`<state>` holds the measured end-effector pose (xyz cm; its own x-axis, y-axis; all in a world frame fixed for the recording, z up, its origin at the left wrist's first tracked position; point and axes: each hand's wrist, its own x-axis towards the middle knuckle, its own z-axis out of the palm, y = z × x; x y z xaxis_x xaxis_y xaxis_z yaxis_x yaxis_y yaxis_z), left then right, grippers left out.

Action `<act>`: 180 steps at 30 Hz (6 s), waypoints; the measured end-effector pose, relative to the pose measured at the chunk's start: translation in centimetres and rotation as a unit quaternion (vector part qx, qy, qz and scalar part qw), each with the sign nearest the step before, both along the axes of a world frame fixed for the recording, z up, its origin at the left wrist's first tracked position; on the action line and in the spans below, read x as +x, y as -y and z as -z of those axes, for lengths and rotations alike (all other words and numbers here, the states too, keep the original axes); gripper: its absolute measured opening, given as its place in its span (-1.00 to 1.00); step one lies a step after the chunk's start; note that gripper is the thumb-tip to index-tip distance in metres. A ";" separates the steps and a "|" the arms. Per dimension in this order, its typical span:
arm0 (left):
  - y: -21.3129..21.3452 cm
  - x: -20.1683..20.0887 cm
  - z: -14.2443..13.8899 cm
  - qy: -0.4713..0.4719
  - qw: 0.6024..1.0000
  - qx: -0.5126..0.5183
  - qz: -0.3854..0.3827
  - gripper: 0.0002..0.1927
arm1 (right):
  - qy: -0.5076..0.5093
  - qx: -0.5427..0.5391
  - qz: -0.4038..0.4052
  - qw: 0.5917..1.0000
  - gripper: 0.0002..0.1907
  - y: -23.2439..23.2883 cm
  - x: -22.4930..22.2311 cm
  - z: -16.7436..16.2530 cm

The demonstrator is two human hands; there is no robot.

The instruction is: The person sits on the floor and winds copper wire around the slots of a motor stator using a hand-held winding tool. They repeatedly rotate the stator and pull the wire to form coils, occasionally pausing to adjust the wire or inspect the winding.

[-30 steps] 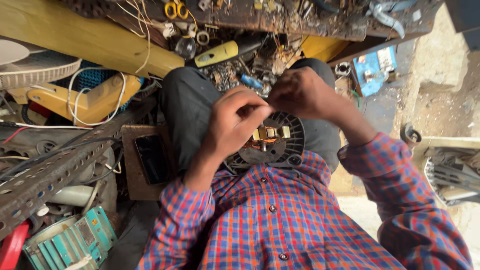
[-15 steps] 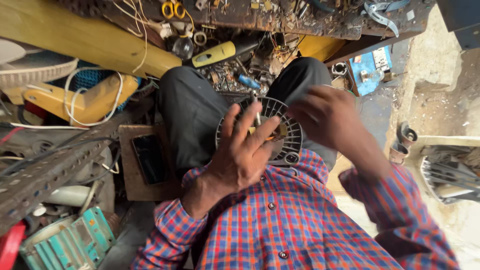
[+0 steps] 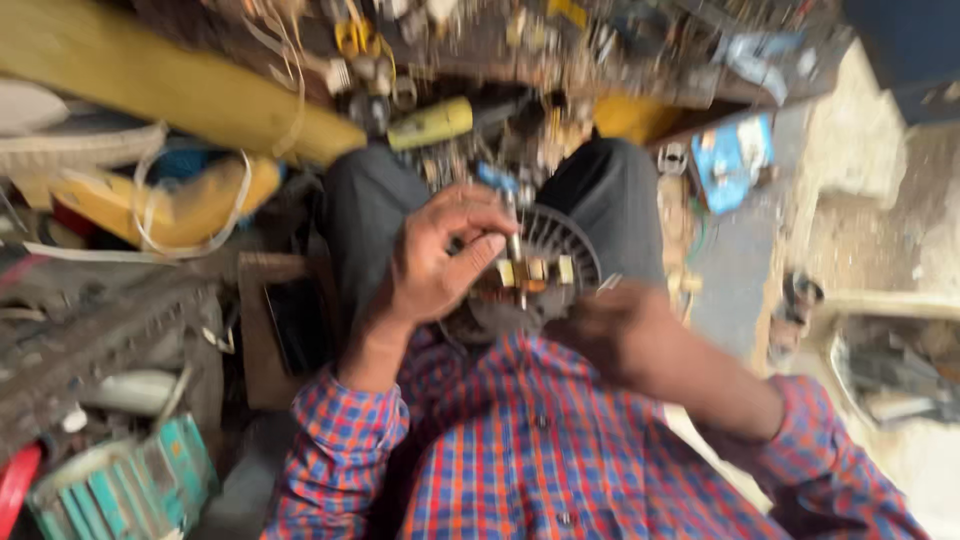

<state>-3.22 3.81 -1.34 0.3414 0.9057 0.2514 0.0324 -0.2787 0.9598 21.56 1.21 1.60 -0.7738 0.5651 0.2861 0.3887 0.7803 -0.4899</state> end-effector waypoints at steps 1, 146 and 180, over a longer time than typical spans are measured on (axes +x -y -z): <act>1.8 0.5 -0.3 0.085 0.995 -0.023 -0.048 -0.83 | -0.015 0.007 0.001 1.000 -0.71 0.0 0.5 0.4; 0.9 1.9 -0.1 0.033 0.988 -0.069 -0.131 -0.87 | 0.013 -0.028 0.113 0.993 -0.91 -10.7 -2.3 4.5; 5.4 1.0 0.4 -0.201 0.949 0.229 -0.085 -0.88 | 0.085 -0.015 0.172 0.981 -0.89 -3.5 0.8 1.8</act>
<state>-2.25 -1.55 -1.76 0.3526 0.7838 0.5112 0.4519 -0.6210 0.6405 22.40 4.73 -0.17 -0.5712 0.8073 0.1482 0.7050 0.5750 -0.4152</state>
